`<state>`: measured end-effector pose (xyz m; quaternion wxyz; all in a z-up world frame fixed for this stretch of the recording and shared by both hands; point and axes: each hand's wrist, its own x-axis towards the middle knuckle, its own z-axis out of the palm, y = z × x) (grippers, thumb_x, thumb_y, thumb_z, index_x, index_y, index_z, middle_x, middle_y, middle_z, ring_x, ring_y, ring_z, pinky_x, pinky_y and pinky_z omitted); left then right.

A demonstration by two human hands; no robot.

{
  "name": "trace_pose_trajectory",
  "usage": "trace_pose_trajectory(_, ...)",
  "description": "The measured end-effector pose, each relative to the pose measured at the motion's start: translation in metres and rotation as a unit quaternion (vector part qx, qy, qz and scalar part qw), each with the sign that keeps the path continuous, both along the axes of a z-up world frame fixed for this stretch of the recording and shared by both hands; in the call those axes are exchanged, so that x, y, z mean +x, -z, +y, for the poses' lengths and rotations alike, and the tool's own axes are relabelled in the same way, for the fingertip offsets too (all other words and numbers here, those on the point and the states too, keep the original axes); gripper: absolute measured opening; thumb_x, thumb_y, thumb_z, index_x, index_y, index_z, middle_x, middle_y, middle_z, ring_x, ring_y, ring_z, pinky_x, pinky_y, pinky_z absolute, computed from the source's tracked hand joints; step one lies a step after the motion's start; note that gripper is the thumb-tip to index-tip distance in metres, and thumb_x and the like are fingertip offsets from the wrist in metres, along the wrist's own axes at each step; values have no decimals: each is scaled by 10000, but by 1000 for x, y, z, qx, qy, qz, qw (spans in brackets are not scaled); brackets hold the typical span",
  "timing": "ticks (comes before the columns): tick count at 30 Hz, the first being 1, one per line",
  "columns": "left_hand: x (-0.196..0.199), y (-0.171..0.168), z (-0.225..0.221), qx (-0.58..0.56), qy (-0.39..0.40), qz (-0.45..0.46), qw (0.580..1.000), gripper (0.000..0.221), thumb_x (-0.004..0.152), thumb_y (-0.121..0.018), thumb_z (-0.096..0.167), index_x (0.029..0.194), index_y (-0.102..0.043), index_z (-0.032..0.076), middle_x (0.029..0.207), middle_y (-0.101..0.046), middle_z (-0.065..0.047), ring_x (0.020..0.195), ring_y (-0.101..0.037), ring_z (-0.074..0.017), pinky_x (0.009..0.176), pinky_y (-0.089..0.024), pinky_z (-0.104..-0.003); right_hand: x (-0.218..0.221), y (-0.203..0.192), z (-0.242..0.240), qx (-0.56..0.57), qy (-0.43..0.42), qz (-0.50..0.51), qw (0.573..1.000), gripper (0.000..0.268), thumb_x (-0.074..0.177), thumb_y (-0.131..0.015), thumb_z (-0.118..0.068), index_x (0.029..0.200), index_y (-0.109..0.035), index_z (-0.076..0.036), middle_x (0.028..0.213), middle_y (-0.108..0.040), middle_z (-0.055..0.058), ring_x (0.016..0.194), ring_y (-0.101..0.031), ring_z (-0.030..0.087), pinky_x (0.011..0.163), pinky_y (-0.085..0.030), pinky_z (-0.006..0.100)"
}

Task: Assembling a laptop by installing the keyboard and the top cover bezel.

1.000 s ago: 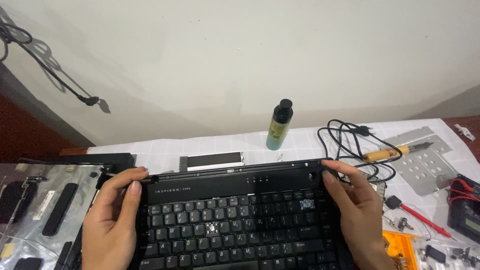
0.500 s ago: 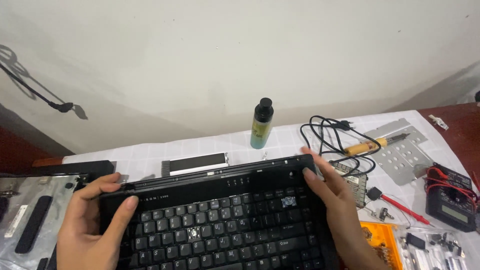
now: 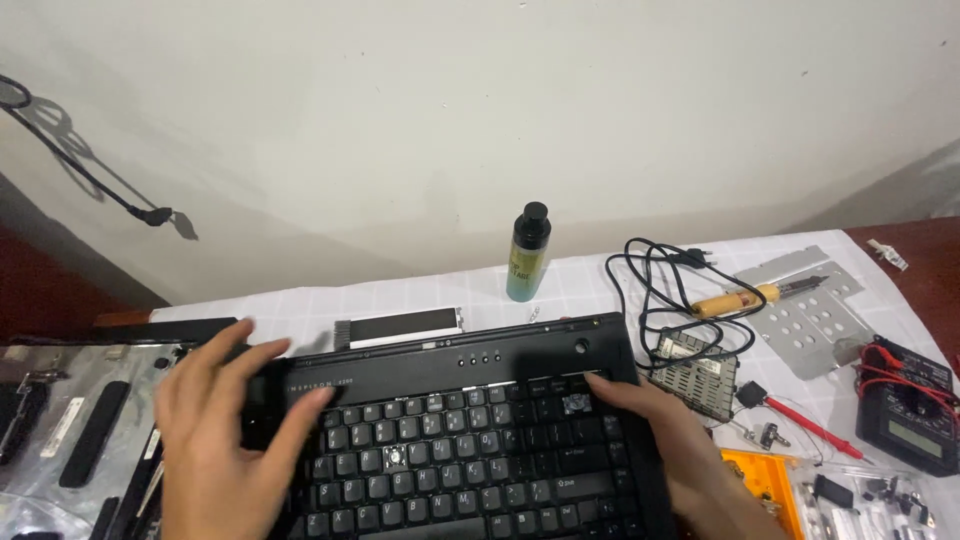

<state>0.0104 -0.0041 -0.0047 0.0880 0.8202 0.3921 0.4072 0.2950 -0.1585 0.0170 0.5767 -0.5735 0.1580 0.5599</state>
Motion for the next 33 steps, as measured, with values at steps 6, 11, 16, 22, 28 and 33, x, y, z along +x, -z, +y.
trace_pose_trajectory(6,36,-22,-19,56,169,66,982,532,882,-722,319,1346,-611,86,1380,-602,-123,1274,-549,-312,1122,-414,-497,4,7,-3,21,-28,-10,999,334,884,-675,-170,1114,-738,62,945,-727,221,804,-675,379,722,-559,540)
trace_pose_trajectory(11,70,-20,-38,32,234,120,964,590,936,-688,362,1426,-554,63,1359,-594,-131,1254,-547,-301,1081,-439,-512,1,3,-4,24,-25,-20,999,335,866,-674,-141,1141,-727,44,956,-718,225,813,-668,385,730,-553,534)
trace_pose_trajectory(16,88,-15,-43,39,208,146,966,490,970,-663,399,1375,-605,130,1243,-556,-112,1142,-511,-326,930,-430,-530,1,2,-6,34,-24,-29,999,362,850,-656,-106,1186,-703,20,986,-707,237,834,-659,403,725,-541,541)
trace_pose_trajectory(22,101,-22,-45,40,203,87,975,285,996,-624,325,1232,-660,170,1086,-539,-69,1018,-503,-273,902,-391,-479,1,1,-7,43,-20,-40,998,416,831,-635,-66,1242,-674,-9,1022,-694,251,859,-649,424,719,-528,551)
trace_pose_trajectory(28,114,-32,-48,49,205,34,977,109,995,-649,280,978,-671,175,909,-632,59,842,-544,-171,843,-340,-371,3,1,-14,50,-8,-53,997,486,812,-614,-25,1297,-646,-38,1059,-681,266,884,-639,445,713,-514,560)
trace_pose_trajectory(33,117,-40,-43,66,218,62,972,115,993,-665,264,923,-654,173,872,-633,53,795,-543,-171,792,-359,-360,8,13,-19,89,-32,-54,994,487,790,-623,6,1275,-637,-31,1071,-677,249,905,-640,444,734,-510,563)
